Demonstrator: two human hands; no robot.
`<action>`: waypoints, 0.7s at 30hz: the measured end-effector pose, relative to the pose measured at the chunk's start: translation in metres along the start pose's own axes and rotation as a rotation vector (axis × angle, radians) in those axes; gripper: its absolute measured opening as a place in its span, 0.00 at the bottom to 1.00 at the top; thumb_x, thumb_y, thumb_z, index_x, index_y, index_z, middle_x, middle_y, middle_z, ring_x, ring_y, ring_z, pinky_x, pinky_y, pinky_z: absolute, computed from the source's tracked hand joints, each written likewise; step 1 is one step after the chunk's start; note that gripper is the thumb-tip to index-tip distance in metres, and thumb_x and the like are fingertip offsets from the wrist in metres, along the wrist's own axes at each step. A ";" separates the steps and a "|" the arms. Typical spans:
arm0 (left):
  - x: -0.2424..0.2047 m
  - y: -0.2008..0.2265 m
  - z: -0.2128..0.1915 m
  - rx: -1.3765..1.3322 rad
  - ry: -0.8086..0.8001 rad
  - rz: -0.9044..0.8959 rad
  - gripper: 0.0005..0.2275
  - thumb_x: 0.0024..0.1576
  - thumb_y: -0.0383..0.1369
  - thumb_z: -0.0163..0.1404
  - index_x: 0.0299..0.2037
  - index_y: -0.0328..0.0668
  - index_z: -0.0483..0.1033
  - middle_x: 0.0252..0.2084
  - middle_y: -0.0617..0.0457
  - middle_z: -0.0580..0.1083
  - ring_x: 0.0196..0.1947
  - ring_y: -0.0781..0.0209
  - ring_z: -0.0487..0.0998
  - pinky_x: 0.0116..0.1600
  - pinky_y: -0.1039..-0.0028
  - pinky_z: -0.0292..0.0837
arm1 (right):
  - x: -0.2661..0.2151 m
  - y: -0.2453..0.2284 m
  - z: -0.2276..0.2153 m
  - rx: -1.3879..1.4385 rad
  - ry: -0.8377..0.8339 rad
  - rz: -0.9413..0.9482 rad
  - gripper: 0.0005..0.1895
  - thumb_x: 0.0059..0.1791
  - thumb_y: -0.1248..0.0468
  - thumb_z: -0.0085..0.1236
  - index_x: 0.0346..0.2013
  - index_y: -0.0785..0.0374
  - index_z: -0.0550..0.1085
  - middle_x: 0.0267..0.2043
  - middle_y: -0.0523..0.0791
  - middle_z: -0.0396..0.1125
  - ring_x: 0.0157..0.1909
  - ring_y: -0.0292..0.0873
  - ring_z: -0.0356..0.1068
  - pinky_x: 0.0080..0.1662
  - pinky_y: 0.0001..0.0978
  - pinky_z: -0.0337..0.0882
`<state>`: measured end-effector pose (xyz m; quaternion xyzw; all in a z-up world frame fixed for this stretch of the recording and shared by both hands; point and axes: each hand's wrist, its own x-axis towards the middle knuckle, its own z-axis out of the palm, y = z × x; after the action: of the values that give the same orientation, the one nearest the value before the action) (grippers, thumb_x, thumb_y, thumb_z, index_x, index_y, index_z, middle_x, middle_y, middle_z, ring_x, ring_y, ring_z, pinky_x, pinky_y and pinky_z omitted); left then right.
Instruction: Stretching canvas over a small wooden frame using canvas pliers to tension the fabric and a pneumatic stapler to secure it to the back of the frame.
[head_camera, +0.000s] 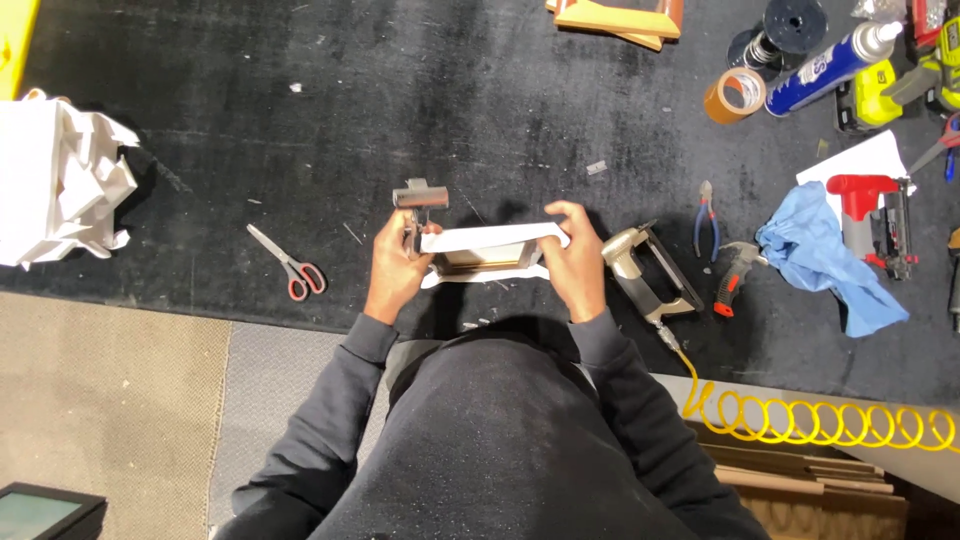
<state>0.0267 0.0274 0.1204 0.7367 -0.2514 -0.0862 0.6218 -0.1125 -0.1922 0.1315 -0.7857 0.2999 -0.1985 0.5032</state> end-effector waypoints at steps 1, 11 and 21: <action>-0.005 -0.008 0.001 0.001 0.006 0.004 0.12 0.46 0.17 0.57 0.37 0.39 0.74 0.33 0.48 0.78 0.36 0.58 0.78 0.44 0.70 0.75 | 0.000 -0.002 -0.005 0.001 -0.003 -0.007 0.21 0.42 0.68 0.54 0.50 0.53 0.74 0.25 0.44 0.66 0.30 0.44 0.69 0.37 0.36 0.68; -0.029 0.006 0.013 0.034 0.063 0.211 0.08 0.51 0.18 0.55 0.36 0.37 0.70 0.30 0.44 0.70 0.30 0.47 0.72 0.43 0.62 0.72 | 0.000 0.002 -0.013 -0.590 -0.067 -0.210 0.05 0.46 0.68 0.52 0.32 0.55 0.74 0.22 0.45 0.70 0.29 0.52 0.74 0.34 0.42 0.75; -0.046 -0.022 0.022 0.147 0.035 0.353 0.11 0.54 0.35 0.60 0.35 0.43 0.69 0.33 0.51 0.71 0.32 0.46 0.73 0.43 0.61 0.68 | -0.010 0.024 -0.015 -0.542 -0.040 -0.174 0.13 0.48 0.67 0.47 0.33 0.51 0.80 0.41 0.42 0.65 0.38 0.59 0.73 0.39 0.47 0.77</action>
<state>-0.0167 0.0322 0.0862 0.7259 -0.3715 0.0558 0.5762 -0.1355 -0.2037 0.1157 -0.9182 0.2633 -0.1382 0.2617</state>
